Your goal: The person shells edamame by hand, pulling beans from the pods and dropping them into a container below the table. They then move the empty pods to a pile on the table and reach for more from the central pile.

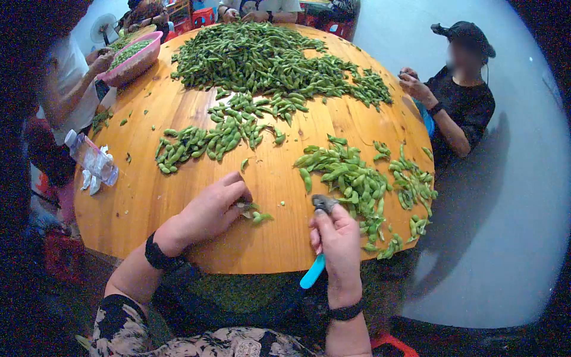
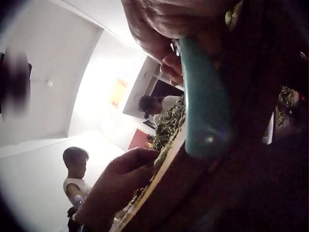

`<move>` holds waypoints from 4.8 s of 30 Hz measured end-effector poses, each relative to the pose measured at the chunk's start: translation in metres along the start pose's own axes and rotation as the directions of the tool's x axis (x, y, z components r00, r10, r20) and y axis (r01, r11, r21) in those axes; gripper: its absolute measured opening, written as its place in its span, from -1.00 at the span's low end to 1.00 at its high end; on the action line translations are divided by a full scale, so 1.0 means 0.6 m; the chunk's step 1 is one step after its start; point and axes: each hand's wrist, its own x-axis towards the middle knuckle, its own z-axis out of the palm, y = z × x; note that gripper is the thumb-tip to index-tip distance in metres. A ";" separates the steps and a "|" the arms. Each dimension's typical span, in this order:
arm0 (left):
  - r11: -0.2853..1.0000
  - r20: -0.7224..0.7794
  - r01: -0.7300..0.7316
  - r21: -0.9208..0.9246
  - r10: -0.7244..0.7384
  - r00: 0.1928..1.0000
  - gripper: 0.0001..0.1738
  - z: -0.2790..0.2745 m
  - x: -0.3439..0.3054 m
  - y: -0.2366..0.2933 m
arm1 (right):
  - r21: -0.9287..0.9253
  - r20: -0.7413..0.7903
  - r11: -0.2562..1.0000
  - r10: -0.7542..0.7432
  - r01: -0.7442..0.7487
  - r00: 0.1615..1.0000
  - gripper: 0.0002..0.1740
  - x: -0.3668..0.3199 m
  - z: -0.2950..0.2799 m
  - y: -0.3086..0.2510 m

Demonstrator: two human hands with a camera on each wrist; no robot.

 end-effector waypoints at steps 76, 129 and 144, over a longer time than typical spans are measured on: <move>0.845 0.101 0.278 -0.457 -0.261 0.960 -0.51 0.012 0.017 -0.001 | -0.016 0.338 0.996 0.086 -0.085 0.937 -0.84 0.024 0.089 -0.017; 0.670 -0.020 0.188 -0.719 -0.290 0.957 -0.71 0.033 0.017 -0.009 | -0.092 0.126 0.995 -0.032 0.043 0.991 -0.77 -0.007 0.122 -0.008; 0.465 0.250 0.414 -0.782 -0.375 0.893 -0.78 0.016 0.018 0.003 | -0.005 0.150 1.000 0.016 -0.016 0.989 -0.77 -0.017 0.126 -0.001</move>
